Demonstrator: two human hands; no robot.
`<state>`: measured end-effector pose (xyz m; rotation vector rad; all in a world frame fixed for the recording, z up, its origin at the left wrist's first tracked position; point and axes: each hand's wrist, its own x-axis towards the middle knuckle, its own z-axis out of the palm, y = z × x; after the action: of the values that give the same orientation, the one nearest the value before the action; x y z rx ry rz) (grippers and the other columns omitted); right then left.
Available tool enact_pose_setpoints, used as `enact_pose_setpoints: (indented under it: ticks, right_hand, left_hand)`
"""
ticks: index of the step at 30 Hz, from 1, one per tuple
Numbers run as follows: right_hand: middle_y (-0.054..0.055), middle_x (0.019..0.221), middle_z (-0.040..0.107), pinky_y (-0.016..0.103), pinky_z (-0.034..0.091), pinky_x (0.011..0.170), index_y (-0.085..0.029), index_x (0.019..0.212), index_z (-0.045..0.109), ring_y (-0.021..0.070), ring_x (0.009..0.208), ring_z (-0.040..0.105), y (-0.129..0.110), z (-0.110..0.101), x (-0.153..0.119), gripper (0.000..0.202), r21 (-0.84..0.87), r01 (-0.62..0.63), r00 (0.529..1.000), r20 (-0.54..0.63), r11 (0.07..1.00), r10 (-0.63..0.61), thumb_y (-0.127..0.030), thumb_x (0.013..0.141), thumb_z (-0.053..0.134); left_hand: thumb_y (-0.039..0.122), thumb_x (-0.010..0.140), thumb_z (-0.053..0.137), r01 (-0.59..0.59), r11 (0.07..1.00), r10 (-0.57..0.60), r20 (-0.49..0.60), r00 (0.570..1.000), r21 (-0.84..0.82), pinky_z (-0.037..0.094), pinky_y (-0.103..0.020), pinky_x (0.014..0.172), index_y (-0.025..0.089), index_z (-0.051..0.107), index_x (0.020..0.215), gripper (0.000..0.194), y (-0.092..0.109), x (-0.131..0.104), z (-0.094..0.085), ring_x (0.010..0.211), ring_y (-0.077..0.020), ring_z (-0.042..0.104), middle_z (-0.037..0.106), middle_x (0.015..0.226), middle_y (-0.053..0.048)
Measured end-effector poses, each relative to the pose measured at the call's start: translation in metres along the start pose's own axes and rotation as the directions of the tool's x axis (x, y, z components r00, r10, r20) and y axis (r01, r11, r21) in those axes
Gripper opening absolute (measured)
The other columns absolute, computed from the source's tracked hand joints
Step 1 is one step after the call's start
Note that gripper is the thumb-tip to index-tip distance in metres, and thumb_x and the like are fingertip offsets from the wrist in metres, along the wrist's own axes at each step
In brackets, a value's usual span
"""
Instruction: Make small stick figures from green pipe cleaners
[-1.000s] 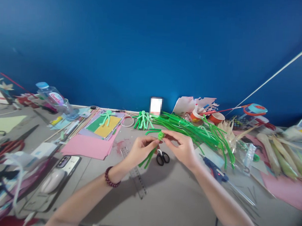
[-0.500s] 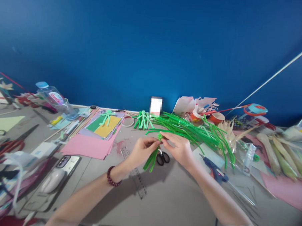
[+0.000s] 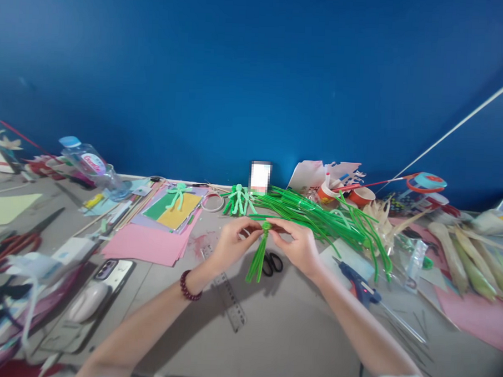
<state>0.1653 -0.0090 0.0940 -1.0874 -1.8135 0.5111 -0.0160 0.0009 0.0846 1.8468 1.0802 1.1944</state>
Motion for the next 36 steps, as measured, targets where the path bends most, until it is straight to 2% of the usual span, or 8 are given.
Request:
enact_pose_setpoints:
  ticks: [2,5,9,15,19,26,32,36]
  right_hand:
    - [0.004,0.094,0.074,0.031,0.058,0.077,-0.023,0.105,0.070,0.0183,0.079,0.071,0.002,0.001,0.000,0.028,0.039,-0.034,0.999,0.017,0.999,0.034,-0.021,0.080,0.057]
    - [0.005,0.096,0.074,0.033,0.058,0.080,-0.022,0.105,0.071,0.0196,0.082,0.071,0.004,0.003,0.000,0.027,0.125,-0.099,0.995,0.039,0.987,0.095,-0.023,0.080,0.059]
    - [0.005,0.099,0.073,0.036,0.058,0.082,-0.021,0.103,0.071,0.0213,0.085,0.071,0.006,0.006,0.000,0.026,0.253,-0.193,0.981,0.081,0.948,0.178,-0.026,0.080,0.061]
    - [0.005,0.100,0.073,0.035,0.059,0.082,-0.021,0.108,0.069,0.0211,0.089,0.070,0.007,0.008,-0.001,0.031,0.385,-0.288,0.957,0.151,0.877,0.248,-0.030,0.079,0.063]
    - [0.004,0.092,0.074,0.038,0.060,0.079,-0.020,0.103,0.071,0.0211,0.081,0.072,0.008,0.007,-0.001,0.029,0.403,-0.316,0.949,0.147,0.859,0.280,-0.031,0.078,0.063]
    - [0.004,0.087,0.075,0.036,0.061,0.077,-0.018,0.099,0.073,0.0197,0.073,0.072,0.009,0.009,-0.002,0.026,0.384,-0.282,0.959,0.109,0.879,0.260,-0.032,0.078,0.064]
    - [0.003,0.089,0.075,0.031,0.061,0.073,-0.021,0.098,0.073,0.0189,0.074,0.072,0.003,0.010,-0.005,0.023,0.226,-0.140,0.990,0.018,0.964,0.139,-0.022,0.079,0.061]
    - [0.003,0.090,0.075,0.030,0.061,0.073,-0.021,0.097,0.073,0.0184,0.073,0.072,-0.001,0.012,-0.007,0.023,0.138,-0.070,0.996,-0.045,0.988,0.077,-0.019,0.079,0.059]
  left_hand:
    - [0.030,0.083,0.061,-0.078,0.996,0.080,-0.045,0.996,0.046,0.053,-0.024,0.061,0.017,0.067,0.091,0.017,-0.001,-0.001,-0.001,0.069,-0.0131,0.063,0.068,0.083,-0.005]
    - [0.030,0.086,0.058,-0.204,0.975,0.208,-0.041,0.977,0.089,0.056,-0.027,0.067,0.018,0.064,0.108,0.025,-0.003,-0.002,0.000,0.073,-0.0135,0.064,0.069,0.095,-0.007]
    - [0.025,0.087,0.057,-0.318,0.938,0.324,-0.029,0.945,0.137,0.057,-0.028,0.071,0.018,0.064,0.110,0.025,-0.009,-0.003,0.002,0.078,-0.0147,0.066,0.070,0.100,-0.008]
    - [0.022,0.086,0.059,-0.332,0.923,0.344,-0.029,0.939,0.193,0.056,-0.027,0.071,0.017,0.064,0.108,0.023,-0.014,-0.002,0.001,0.078,-0.0147,0.066,0.071,0.096,-0.008]
    - [0.023,0.088,0.056,-0.340,0.906,0.347,0.018,0.938,0.251,0.055,-0.029,0.074,0.017,0.064,0.107,0.021,-0.018,-0.001,0.001,0.083,-0.0165,0.067,0.071,0.096,-0.008]
    - [0.021,0.090,0.050,-0.411,0.846,0.414,0.065,0.908,0.339,0.054,-0.029,0.073,0.016,0.061,0.109,0.022,-0.022,-0.001,0.002,0.085,-0.0172,0.067,0.070,0.096,-0.010]
    - [0.020,0.090,0.049,-0.433,0.834,0.444,0.050,0.895,0.341,0.055,-0.028,0.071,0.016,0.061,0.108,0.021,-0.020,-0.002,0.003,0.083,-0.0169,0.067,0.070,0.094,-0.010]
    - [0.019,0.090,0.050,-0.449,0.829,0.465,0.038,0.885,0.334,0.055,-0.028,0.072,0.016,0.061,0.109,0.022,-0.019,-0.002,0.003,0.084,-0.0168,0.067,0.070,0.094,-0.010]
